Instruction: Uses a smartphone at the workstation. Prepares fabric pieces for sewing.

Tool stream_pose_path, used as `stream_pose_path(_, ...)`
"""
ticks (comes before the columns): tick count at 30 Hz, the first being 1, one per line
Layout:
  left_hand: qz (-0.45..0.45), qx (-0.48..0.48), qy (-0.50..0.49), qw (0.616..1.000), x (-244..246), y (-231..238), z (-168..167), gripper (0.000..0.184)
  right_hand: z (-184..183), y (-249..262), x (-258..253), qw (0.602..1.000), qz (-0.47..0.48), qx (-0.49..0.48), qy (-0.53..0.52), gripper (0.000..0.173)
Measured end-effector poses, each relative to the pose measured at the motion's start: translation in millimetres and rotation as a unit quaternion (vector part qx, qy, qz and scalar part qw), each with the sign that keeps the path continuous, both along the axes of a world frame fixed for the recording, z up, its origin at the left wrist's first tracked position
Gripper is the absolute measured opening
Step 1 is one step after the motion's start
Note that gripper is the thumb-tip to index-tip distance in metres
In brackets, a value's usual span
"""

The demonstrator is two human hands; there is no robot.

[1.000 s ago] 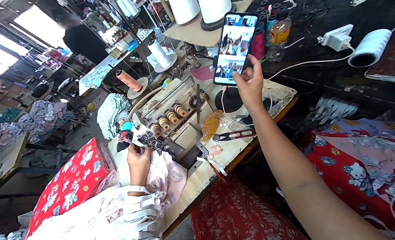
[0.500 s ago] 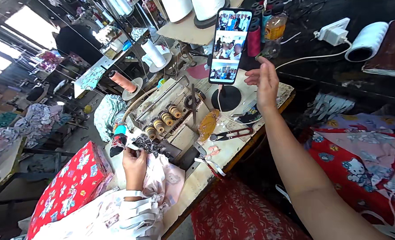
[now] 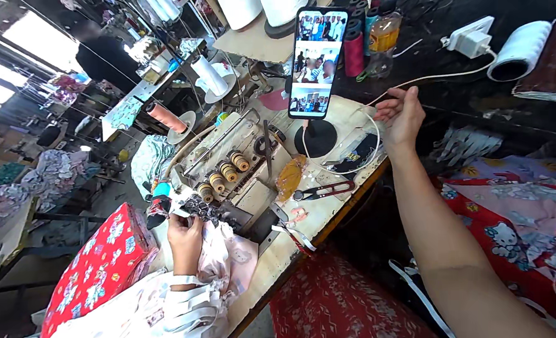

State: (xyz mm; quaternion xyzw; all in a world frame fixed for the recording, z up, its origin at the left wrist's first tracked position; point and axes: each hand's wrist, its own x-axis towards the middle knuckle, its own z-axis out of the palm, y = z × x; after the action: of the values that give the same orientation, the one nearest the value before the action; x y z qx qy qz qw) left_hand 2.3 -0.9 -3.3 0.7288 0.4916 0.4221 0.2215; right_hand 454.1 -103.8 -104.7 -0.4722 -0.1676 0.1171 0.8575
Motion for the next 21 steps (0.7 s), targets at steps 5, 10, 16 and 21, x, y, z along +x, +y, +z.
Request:
stream_pose_path(5, -0.003, 0.005, -0.001, 1.0, -3.2, 2.6, -3.4, 0.049, -1.2, 3.0, -5.6, 0.994, -0.011, -0.075, -0.073, 0.048)
stream_pose_path(10, -0.007, 0.004, 0.0, 1.0, -4.0, 2.5, -3.1, 0.05, -0.5, 2.4, -7.0, 0.985, 0.013, -0.141, -0.098, 0.044)
stream_pose_path(16, 0.0, -0.01, 0.004, 1.0, -4.3, 2.6, -1.4, 0.049, 2.4, 2.0, -8.2, 0.98, 0.004, -0.167, -0.107, 0.042)
stream_pose_path(21, 0.003, -0.015, 0.015, 1.0, -3.5, 0.9, 1.5, 0.049, 3.4, 2.4, -9.0, 0.981, 0.002, -0.168, -0.099, 0.041)
